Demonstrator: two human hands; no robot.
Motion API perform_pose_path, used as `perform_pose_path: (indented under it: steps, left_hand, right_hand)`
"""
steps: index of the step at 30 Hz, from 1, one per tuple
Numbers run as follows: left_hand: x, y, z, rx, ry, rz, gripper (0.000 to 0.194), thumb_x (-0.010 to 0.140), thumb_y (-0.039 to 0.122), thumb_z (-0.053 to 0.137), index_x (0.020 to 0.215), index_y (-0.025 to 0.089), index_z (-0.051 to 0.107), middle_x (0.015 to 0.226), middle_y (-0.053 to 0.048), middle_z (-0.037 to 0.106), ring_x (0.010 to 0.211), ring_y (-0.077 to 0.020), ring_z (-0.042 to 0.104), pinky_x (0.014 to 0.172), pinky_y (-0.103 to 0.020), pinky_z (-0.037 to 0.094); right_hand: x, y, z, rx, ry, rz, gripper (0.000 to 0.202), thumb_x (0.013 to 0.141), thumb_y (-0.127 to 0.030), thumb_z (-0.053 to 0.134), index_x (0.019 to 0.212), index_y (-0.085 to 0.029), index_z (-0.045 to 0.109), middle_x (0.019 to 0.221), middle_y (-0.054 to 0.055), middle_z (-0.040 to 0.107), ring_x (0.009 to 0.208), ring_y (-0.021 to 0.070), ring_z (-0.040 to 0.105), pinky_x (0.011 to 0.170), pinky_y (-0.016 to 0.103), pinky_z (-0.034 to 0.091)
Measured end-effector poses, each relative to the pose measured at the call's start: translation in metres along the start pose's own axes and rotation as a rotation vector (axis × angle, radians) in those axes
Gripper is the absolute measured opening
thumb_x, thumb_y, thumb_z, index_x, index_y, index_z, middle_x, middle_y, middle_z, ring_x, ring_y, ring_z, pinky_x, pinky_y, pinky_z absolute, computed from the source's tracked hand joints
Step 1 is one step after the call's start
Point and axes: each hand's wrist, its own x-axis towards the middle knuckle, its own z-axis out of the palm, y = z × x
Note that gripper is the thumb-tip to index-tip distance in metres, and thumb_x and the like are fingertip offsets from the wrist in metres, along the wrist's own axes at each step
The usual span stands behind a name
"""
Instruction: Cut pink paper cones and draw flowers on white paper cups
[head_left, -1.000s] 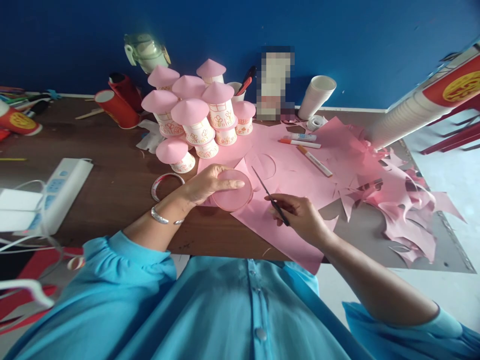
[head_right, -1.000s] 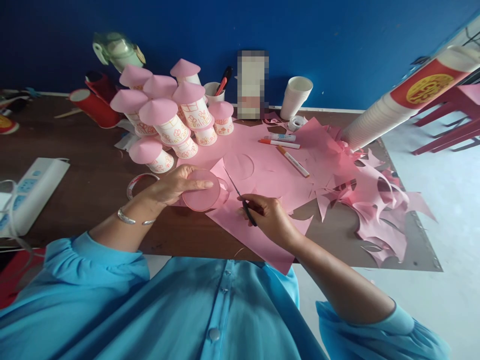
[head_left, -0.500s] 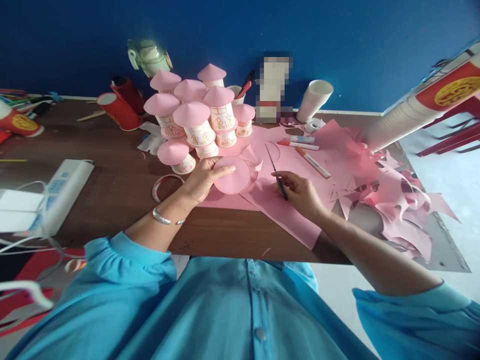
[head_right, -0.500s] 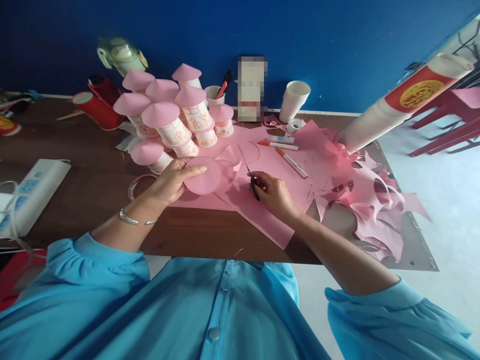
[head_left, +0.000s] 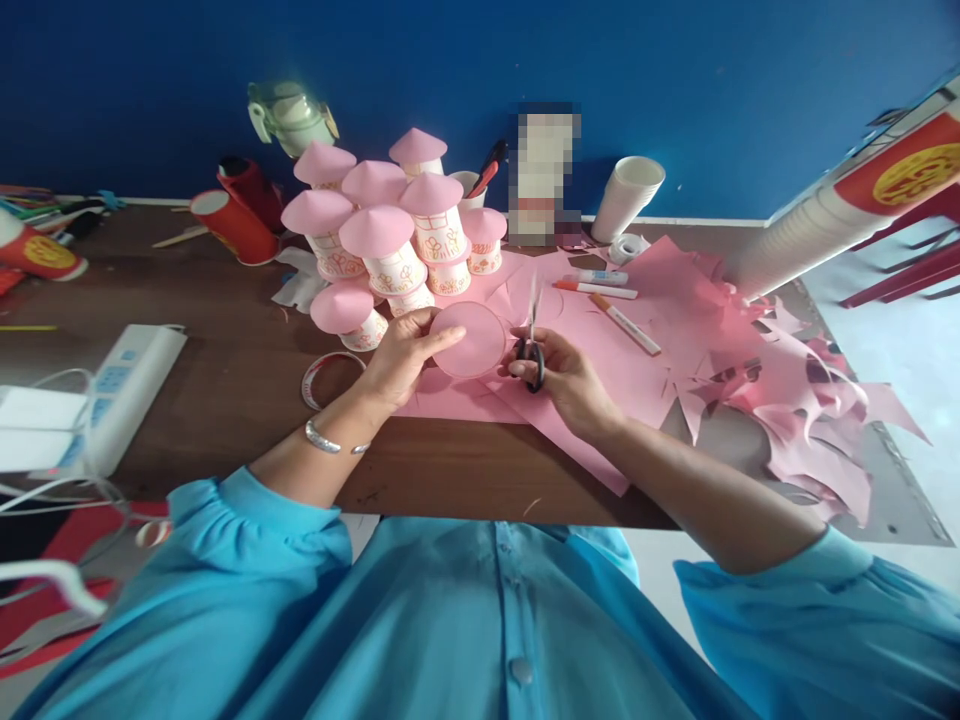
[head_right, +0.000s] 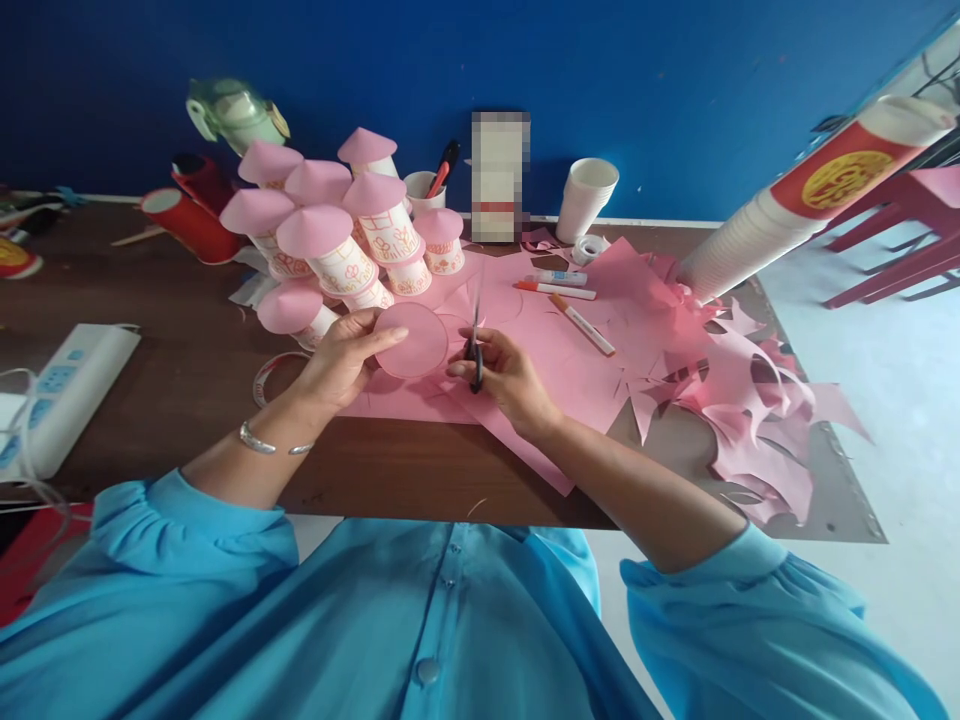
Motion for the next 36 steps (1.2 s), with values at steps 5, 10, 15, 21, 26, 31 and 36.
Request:
perform_pose_path:
  steps: [5, 10, 15, 21, 26, 31, 36]
  left_hand:
    - [0.0, -0.007, 0.0, -0.043, -0.022, -0.023, 0.035, 0.064, 0.033, 0.094, 0.084, 0.017, 0.07, 0.077, 0.002, 0.072, 0.071, -0.0129, 0.063, 0.069, -0.024, 0.051]
    - [-0.002, -0.009, 0.004, -0.016, -0.105, -0.043, 0.036, 0.063, 0.033, 0.094, 0.078, 0.015, 0.066, 0.074, 0.002, 0.068, 0.068, -0.0109, 0.059, 0.065, -0.023, 0.049]
    - [-0.005, -0.008, 0.006, 0.026, -0.223, -0.117, 0.034, 0.069, 0.038, 0.091, 0.084, 0.016, 0.07, 0.08, 0.0, 0.072, 0.069, -0.0142, 0.065, 0.065, -0.026, 0.055]
    - [-0.003, -0.002, 0.009, 0.103, -0.332, -0.143, 0.039, 0.068, 0.045, 0.092, 0.091, 0.017, 0.078, 0.087, -0.003, 0.077, 0.077, -0.0159, 0.067, 0.07, -0.025, 0.054]
    - [-0.002, 0.013, 0.022, 0.373, -0.477, -0.177, 0.033, 0.071, 0.042, 0.089, 0.091, 0.016, 0.082, 0.089, -0.007, 0.08, 0.085, -0.0244, 0.072, 0.077, -0.034, 0.056]
    - [0.006, 0.023, 0.041, 0.382, -0.398, -0.031, 0.034, 0.071, 0.036, 0.09, 0.099, 0.018, 0.084, 0.098, -0.008, 0.082, 0.097, -0.0273, 0.073, 0.091, -0.039, 0.057]
    - [0.022, 0.024, 0.056, 0.11, -0.041, 0.144, 0.033, 0.072, 0.038, 0.089, 0.097, 0.019, 0.08, 0.101, -0.005, 0.08, 0.094, -0.0224, 0.072, 0.086, -0.034, 0.058]
  right_hand:
    - [0.005, 0.008, 0.011, 0.06, -0.011, 0.047, 0.06, 0.061, -0.045, 0.097, 0.107, -0.023, 0.065, 0.077, -0.005, 0.069, 0.072, 0.0138, 0.067, 0.07, 0.028, 0.052]
    - [0.009, 0.005, -0.003, 0.067, 0.019, -0.009, 0.055, 0.06, -0.043, 0.098, 0.1, -0.024, 0.066, 0.073, -0.007, 0.067, 0.063, 0.0117, 0.063, 0.063, 0.027, 0.05]
    - [0.011, -0.004, -0.022, 0.051, 0.059, -0.104, 0.049, 0.065, -0.04, 0.095, 0.103, -0.023, 0.069, 0.077, -0.005, 0.067, 0.065, 0.0109, 0.063, 0.064, 0.027, 0.052]
    - [0.009, -0.014, -0.029, -0.115, -0.094, -0.101, 0.052, 0.063, -0.039, 0.098, 0.104, -0.02, 0.071, 0.078, -0.003, 0.068, 0.068, 0.0118, 0.062, 0.058, 0.024, 0.049]
    - [0.005, -0.016, -0.024, -0.187, -0.202, -0.083, 0.049, 0.066, -0.041, 0.097, 0.102, -0.019, 0.072, 0.077, -0.002, 0.067, 0.069, 0.0118, 0.061, 0.061, 0.025, 0.049]
    - [0.007, -0.017, -0.026, -0.053, -0.015, -0.172, 0.049, 0.075, -0.05, 0.088, 0.108, -0.02, 0.068, 0.076, -0.002, 0.065, 0.069, 0.013, 0.063, 0.056, 0.024, 0.045]
    - [0.014, -0.011, -0.03, 0.006, 0.173, -0.208, 0.055, 0.077, -0.062, 0.083, 0.107, -0.021, 0.062, 0.078, -0.001, 0.066, 0.072, 0.0146, 0.064, 0.058, 0.026, 0.047]
